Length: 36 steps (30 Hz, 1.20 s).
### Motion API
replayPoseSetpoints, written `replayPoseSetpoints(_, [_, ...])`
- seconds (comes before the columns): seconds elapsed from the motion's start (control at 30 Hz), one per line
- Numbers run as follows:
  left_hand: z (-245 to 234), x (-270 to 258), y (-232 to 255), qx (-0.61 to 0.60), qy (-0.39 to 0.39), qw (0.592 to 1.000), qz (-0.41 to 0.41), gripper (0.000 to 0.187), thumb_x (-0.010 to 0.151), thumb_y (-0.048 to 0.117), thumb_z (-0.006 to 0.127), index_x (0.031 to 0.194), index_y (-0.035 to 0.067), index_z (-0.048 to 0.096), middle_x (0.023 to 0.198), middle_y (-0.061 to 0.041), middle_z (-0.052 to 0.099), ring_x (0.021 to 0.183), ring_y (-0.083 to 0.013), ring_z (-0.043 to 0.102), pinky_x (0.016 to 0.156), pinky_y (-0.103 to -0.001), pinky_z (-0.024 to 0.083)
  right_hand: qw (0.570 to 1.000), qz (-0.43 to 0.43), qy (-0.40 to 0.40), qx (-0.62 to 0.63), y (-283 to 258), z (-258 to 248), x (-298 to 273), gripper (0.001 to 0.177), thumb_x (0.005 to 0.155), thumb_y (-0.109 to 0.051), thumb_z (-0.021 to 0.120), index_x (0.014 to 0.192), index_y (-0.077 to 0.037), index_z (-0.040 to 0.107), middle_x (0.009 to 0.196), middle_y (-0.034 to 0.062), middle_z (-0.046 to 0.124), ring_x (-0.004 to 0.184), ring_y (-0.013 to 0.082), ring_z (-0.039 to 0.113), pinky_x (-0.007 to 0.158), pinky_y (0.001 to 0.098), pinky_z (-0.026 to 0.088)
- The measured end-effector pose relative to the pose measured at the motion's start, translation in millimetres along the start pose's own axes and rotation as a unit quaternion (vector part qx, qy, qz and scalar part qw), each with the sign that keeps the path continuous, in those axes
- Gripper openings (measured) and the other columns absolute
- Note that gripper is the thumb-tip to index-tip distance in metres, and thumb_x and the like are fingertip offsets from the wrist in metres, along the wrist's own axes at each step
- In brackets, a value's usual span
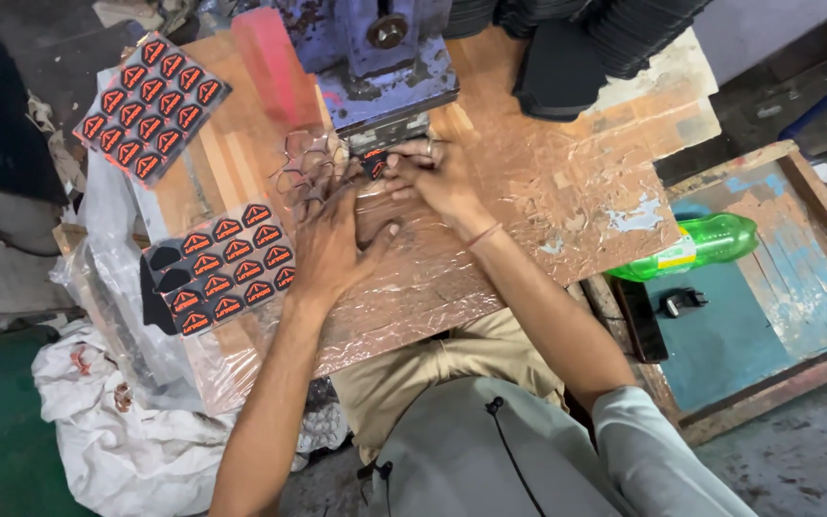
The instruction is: The person repeatedly places small, orange, triangular stickers onto black fabric items using a heat press machine. They arrange the stickers on the fabric, operate the press, and then remove the finished items.
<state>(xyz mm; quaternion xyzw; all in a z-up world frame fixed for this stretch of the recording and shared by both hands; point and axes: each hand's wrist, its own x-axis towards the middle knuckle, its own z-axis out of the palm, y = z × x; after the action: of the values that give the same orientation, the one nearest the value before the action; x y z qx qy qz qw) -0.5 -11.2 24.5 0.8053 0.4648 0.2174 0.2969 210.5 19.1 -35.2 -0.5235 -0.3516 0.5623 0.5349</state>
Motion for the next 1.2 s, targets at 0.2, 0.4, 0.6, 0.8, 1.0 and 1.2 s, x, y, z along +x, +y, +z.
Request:
replayPoseSetpoints(0.2, [2, 4, -7, 0.054, 0.098, 0.987, 0.113, 0.068, 0.092, 0.048, 0.073, 0.136, -0.001, 0.055, 0.144, -0.024, 0.059, 0.142, -0.0443, 0.044, 0.121, -0.057, 0.025, 0.999, 0.011, -0.033, -0.029, -3, -22, -12, 0.031, 0.097, -0.001, 0.065, 0.128, 0.005, 0.064, 0.096, 0.0126, 0.076, 0.077, 0.0198, 0.076, 0.067, 0.031, 0.067])
replayPoseSetpoints(0.4, [9, 3, -13, 0.102, 0.096, 0.984, 0.112, 0.067, 0.094, 0.05, 0.071, 0.144, 0.009, 0.058, 0.153, -0.016, 0.055, 0.147, -0.0391, 0.039, 0.12, -0.056, 0.026, 0.993, -0.08, 0.039, -0.084, -15, -32, -15, 0.029, 0.1, 0.004, 0.062, 0.128, 0.008, 0.064, 0.096, 0.013, 0.076, 0.08, 0.0186, 0.077, 0.071, 0.0288, 0.067])
replayPoseSetpoints(0.6, [12, 3, -16, 0.116, 0.093, 0.982, 0.113, 0.072, 0.092, 0.053, 0.07, 0.148, 0.01, 0.057, 0.156, -0.015, 0.049, 0.146, -0.0386, 0.038, 0.12, -0.056, 0.024, 0.986, -0.094, 0.053, -0.125, -16, -24, -18, 0.023, 0.098, 0.006, 0.06, 0.121, 0.008, 0.065, 0.091, 0.0149, 0.077, 0.078, 0.0183, 0.077, 0.067, 0.029, 0.067])
replayPoseSetpoints(0.8, [14, 3, -19, 0.133, 0.094, 0.98, 0.111, 0.073, 0.093, 0.057, 0.069, 0.148, 0.011, 0.056, 0.156, -0.014, 0.051, 0.146, -0.04, 0.037, 0.119, -0.056, 0.025, 0.995, -0.041, 0.076, -0.056, -24, -23, 4, 0.025, 0.096, 0.006, 0.059, 0.121, 0.006, 0.061, 0.093, 0.0128, 0.074, 0.076, 0.0182, 0.075, 0.061, 0.0308, 0.067])
replayPoseSetpoints(1.0, [5, 3, -12, 0.087, 0.067, 0.99, 0.09, 0.081, 0.094, 0.059, 0.066, 0.155, 0.009, 0.049, 0.155, -0.014, 0.05, 0.145, -0.0383, 0.04, 0.119, -0.056, 0.026, 0.989, -0.067, 0.012, -0.129, -13, -17, -22, 0.032, 0.098, -0.001, 0.065, 0.129, 0.007, 0.063, 0.093, 0.0106, 0.077, 0.075, 0.0142, 0.075, 0.063, 0.0261, 0.064])
replayPoseSetpoints(1.2, [10, 3, -16, 0.134, 0.09, 0.981, 0.106, 0.077, 0.096, 0.058, 0.067, 0.155, 0.012, 0.05, 0.157, -0.014, 0.05, 0.147, -0.0402, 0.039, 0.119, -0.055, 0.026, 0.969, -0.095, 0.03, -0.225, -27, -6, -32, 0.029, 0.094, -0.007, 0.077, 0.119, 0.007, 0.072, 0.083, 0.0079, 0.078, 0.068, 0.0091, 0.072, 0.057, 0.0225, 0.061])
